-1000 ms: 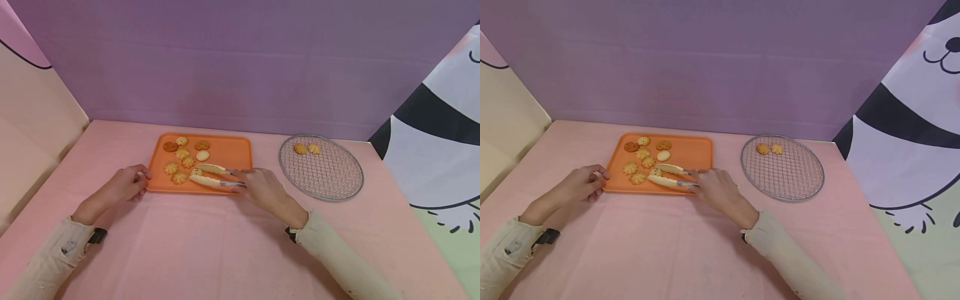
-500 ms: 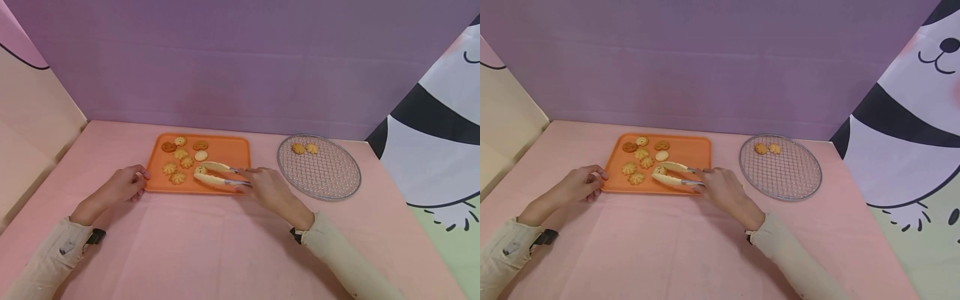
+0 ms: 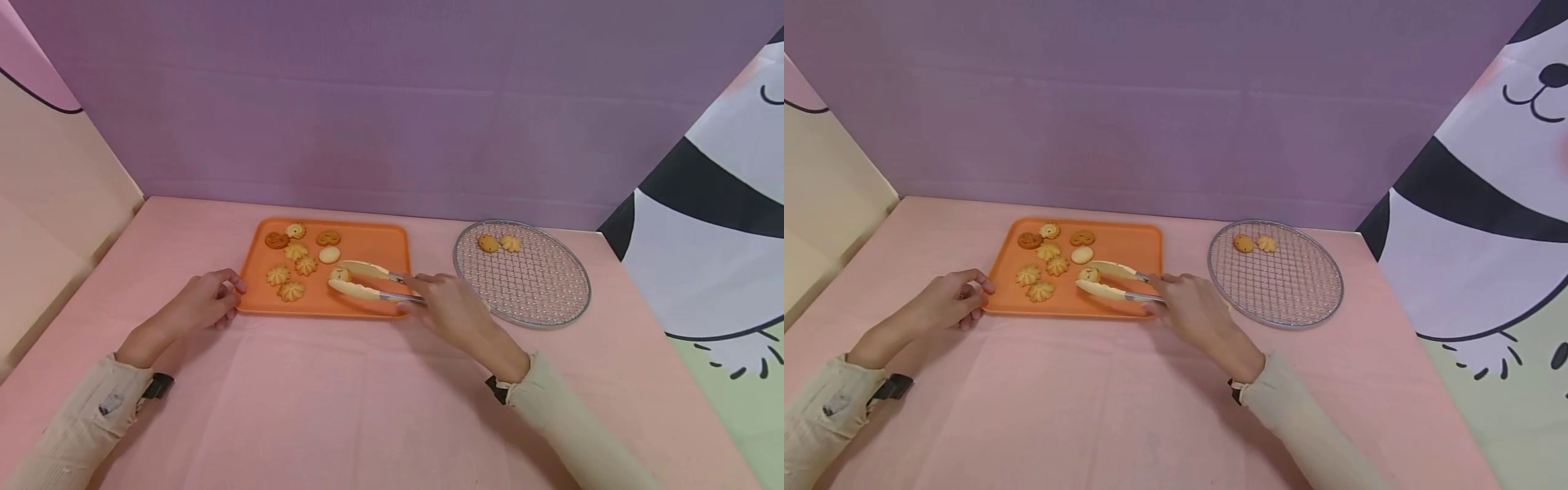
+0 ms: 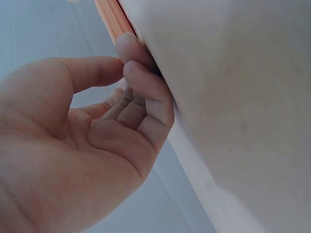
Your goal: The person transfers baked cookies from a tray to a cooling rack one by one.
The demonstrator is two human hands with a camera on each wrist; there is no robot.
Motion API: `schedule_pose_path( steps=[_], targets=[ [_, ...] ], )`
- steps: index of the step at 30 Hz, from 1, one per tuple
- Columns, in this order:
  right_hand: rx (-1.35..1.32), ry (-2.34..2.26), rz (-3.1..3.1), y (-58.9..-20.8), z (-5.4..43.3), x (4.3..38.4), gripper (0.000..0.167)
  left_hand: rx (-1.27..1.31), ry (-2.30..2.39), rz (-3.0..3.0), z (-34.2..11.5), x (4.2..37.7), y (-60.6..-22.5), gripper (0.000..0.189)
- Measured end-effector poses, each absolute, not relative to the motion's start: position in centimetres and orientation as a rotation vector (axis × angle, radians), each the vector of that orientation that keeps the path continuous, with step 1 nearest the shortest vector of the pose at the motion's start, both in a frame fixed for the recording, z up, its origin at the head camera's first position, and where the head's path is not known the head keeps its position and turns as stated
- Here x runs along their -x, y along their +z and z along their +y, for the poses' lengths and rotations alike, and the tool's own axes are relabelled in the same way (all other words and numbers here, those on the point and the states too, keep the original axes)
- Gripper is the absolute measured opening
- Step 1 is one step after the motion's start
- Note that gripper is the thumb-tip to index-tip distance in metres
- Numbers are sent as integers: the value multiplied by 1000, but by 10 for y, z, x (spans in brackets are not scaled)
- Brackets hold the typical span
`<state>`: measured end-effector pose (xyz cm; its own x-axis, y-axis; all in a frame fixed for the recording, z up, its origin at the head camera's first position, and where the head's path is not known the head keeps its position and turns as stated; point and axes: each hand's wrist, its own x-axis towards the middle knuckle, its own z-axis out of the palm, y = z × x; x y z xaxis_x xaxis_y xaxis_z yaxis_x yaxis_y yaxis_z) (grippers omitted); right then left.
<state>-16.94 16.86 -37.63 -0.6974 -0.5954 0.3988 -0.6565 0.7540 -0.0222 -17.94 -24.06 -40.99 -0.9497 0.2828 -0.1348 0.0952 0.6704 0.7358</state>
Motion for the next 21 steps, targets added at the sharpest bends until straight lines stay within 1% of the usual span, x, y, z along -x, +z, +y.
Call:
schedule_pose_path(
  steps=[8, 15, 21],
  targets=[
    [-937, 203, -2552, -374, 184, 163, 44, -307, 1145, 2649, -240, 179, -409, 14],
    [-859, 246, -2575, -369, 200, 158, 42, -288, 1151, 2643, -238, 178, -407, 14],
    [-783, 249, -2567, -366, 216, 157, 45, -278, 1150, 2639, -239, 178, -408, 14]
  ],
)
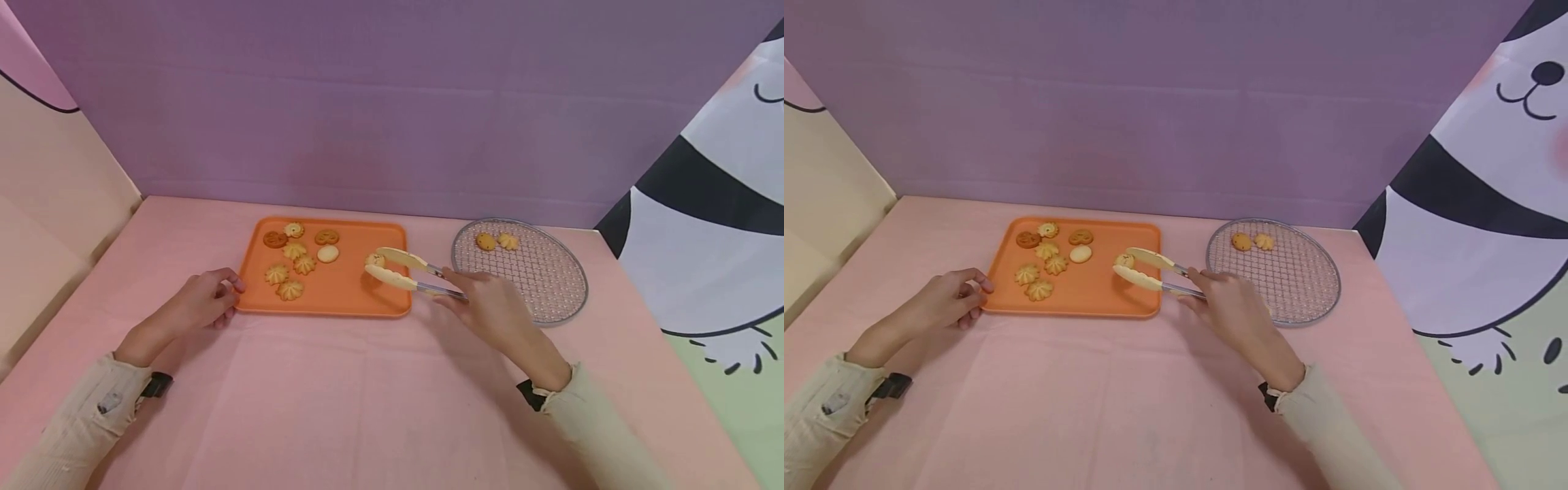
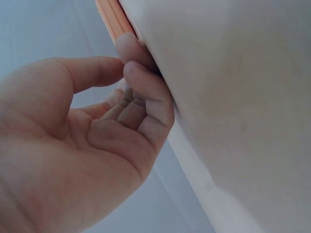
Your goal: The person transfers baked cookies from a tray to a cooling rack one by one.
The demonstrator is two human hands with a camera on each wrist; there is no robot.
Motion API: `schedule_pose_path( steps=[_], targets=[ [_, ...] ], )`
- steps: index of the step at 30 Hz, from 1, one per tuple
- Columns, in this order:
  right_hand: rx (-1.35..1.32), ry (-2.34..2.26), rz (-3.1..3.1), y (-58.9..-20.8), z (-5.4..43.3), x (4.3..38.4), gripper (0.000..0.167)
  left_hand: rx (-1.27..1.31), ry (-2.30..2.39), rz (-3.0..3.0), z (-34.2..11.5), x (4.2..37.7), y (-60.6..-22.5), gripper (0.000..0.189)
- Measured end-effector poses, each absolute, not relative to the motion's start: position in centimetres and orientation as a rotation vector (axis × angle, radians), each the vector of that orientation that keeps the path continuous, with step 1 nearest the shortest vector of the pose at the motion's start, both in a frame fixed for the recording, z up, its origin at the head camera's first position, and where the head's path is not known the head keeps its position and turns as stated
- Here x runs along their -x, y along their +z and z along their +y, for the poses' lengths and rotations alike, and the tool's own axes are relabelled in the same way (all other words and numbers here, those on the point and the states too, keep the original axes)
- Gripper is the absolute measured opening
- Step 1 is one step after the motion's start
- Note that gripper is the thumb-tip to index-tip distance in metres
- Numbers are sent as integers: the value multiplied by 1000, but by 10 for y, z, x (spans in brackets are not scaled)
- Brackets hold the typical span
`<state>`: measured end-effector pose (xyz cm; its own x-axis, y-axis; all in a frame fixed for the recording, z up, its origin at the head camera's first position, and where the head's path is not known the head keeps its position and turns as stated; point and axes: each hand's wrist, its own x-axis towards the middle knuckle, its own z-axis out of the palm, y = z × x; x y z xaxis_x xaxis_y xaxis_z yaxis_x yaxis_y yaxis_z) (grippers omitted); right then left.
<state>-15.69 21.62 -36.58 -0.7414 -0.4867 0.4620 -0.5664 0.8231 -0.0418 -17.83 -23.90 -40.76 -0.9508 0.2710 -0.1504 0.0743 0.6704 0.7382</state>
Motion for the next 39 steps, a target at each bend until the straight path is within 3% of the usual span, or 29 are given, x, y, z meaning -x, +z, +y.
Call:
schedule_pose_path(
  steps=[13, 39],
  targets=[
    [-759, 260, -2398, -352, 261, 171, 42, -265, 1144, 2633, -239, 177, -407, 16],
    [-284, 196, -2603, -337, 365, 174, 40, -282, 1152, 2625, -240, 178, -408, 15]
  ],
)
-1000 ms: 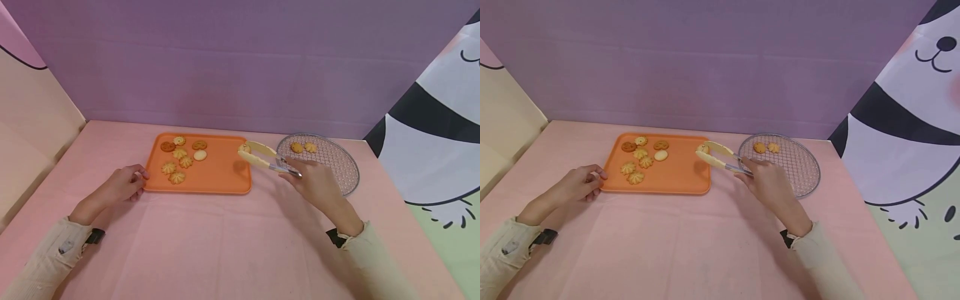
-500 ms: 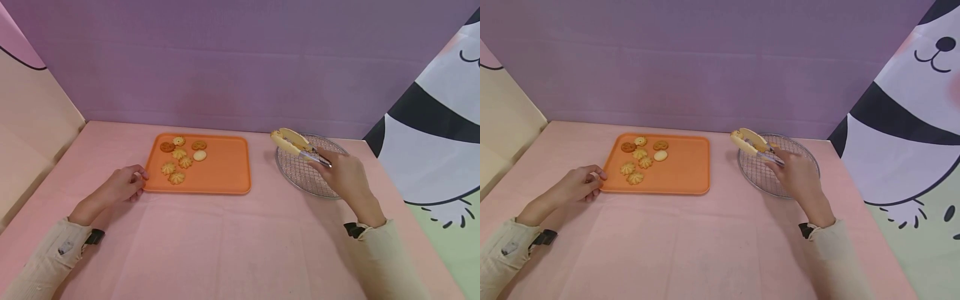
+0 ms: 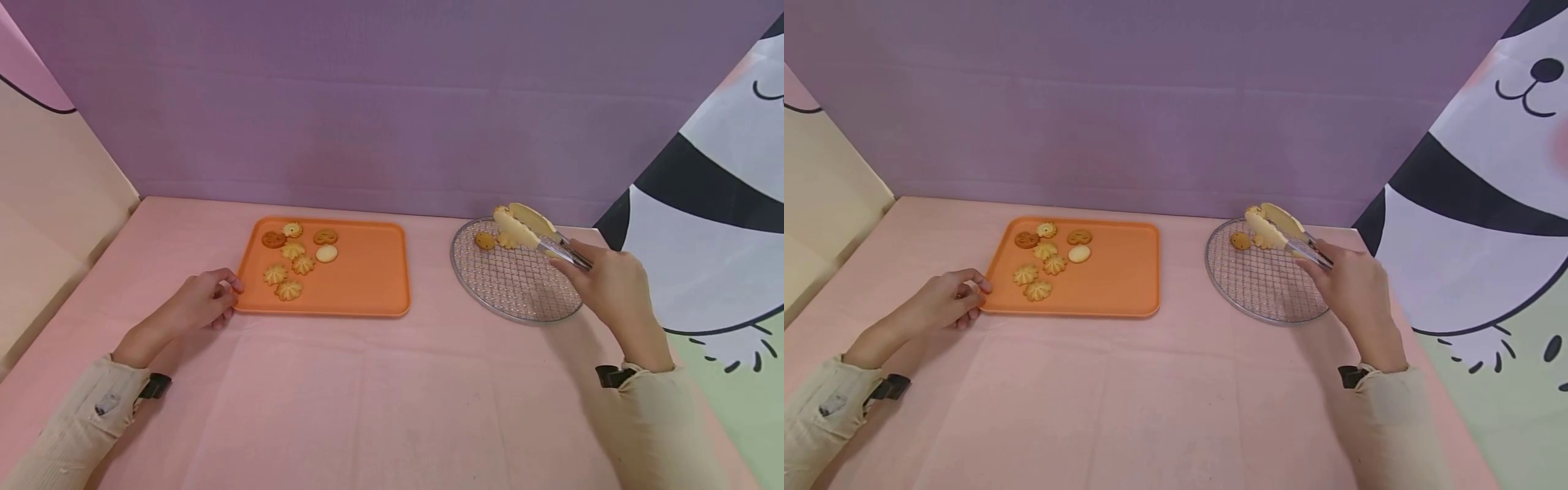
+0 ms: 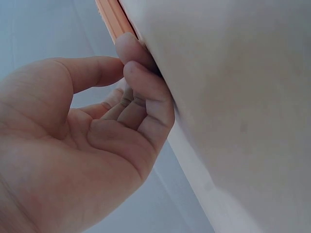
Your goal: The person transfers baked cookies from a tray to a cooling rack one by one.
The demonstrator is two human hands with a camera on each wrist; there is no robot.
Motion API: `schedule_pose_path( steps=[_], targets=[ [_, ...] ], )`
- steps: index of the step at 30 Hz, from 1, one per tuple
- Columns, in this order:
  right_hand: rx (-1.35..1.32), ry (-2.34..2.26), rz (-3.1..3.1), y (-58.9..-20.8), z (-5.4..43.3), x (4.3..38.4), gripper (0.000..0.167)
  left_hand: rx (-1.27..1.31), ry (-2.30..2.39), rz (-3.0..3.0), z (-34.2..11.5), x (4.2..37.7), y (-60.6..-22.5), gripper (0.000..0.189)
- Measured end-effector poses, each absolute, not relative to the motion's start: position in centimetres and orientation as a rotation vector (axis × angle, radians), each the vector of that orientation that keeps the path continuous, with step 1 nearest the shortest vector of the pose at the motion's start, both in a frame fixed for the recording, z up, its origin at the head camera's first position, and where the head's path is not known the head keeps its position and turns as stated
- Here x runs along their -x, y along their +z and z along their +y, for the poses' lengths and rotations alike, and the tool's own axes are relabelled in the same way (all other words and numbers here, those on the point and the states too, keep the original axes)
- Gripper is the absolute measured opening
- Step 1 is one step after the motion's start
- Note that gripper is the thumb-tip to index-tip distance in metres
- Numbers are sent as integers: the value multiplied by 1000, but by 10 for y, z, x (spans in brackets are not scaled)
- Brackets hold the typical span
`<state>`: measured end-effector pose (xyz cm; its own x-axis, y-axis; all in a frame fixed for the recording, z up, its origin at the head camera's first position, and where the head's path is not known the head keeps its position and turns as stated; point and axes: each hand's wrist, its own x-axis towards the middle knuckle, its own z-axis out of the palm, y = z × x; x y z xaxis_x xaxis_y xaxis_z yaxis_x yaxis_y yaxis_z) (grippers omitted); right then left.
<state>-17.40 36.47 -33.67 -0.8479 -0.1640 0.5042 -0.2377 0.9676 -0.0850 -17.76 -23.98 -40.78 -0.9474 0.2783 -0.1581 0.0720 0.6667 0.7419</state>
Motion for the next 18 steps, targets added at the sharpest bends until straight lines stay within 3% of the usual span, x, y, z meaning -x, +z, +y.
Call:
schedule_pose_path(
  steps=[9, 18],
  targets=[
    [-141, 206, -2686, -344, 393, 173, 50, -286, 1151, 2624, -240, 176, -408, 15],
    [-79, 212, -2733, -354, 409, 177, 49, -349, 1189, 2633, -242, 177, -411, 14]
  ],
)
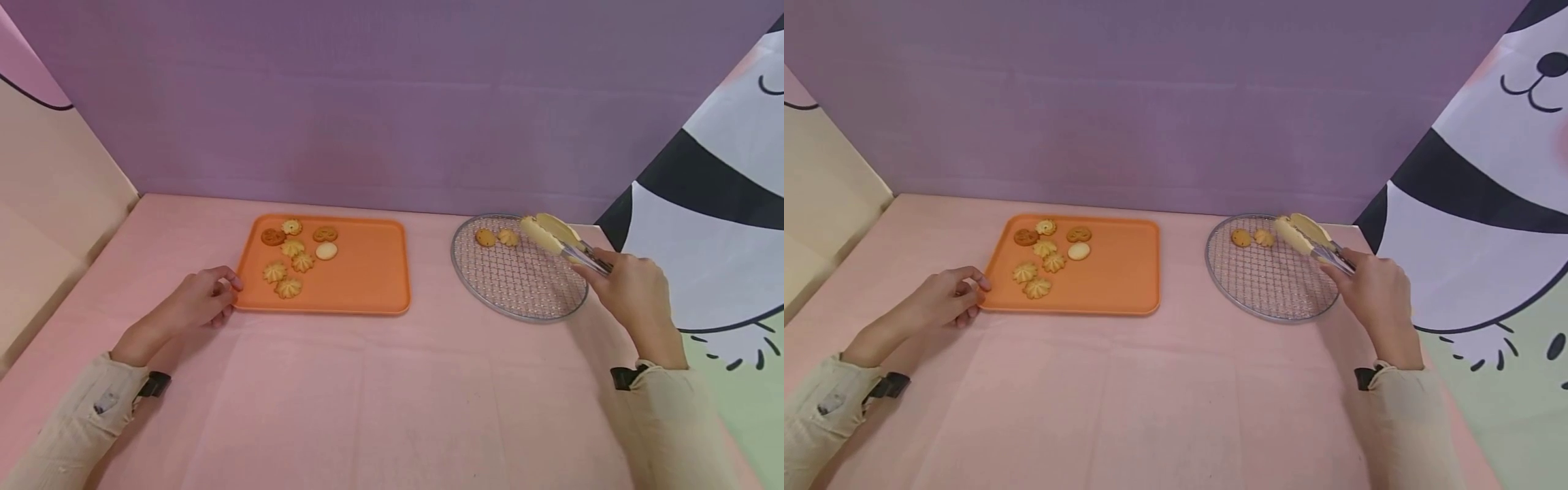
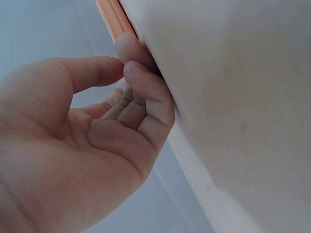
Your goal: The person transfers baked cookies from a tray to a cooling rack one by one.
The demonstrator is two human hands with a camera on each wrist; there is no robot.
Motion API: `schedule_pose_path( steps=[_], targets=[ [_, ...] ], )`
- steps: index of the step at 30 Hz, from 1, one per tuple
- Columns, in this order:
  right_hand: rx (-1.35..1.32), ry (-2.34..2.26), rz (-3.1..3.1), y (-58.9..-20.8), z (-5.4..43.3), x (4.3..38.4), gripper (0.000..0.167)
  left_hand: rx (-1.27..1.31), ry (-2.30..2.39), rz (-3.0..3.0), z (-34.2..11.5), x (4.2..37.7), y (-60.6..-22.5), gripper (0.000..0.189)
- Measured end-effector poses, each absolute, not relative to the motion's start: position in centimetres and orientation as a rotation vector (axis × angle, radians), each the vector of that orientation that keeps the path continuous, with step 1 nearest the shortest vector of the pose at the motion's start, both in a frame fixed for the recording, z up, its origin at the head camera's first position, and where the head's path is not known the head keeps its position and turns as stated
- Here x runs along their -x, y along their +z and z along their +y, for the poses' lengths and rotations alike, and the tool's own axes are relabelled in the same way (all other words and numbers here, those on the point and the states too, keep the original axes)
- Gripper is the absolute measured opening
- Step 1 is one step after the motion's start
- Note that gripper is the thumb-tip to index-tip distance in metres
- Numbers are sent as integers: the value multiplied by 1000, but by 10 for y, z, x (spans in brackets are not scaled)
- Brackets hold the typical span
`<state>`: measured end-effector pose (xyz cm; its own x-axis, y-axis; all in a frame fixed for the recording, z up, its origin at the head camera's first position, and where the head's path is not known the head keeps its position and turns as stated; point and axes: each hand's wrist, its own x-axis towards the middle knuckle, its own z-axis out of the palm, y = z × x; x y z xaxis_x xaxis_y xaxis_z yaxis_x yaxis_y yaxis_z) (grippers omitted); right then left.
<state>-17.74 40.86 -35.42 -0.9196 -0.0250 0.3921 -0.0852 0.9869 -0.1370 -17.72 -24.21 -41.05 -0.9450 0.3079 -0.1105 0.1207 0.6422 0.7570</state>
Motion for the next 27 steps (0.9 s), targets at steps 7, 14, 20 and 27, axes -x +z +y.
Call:
schedule_pose_path(
  steps=[7, 14, 20, 27],
  targets=[
    [-16, 214, -2783, -360, 416, 181, 55, -337, 1177, 2641, -241, 177, -408, 14],
    [-8, 200, -2804, -369, 422, 181, 53, -328, 1181, 2632, -241, 177, -409, 14],
    [6, 210, -2818, -373, 421, 181, 50, -317, 1168, 2628, -240, 177, -409, 14],
    [12, 194, -2820, -373, 423, 183, 49, -331, 1164, 2635, -241, 178, -409, 13]
  ],
)
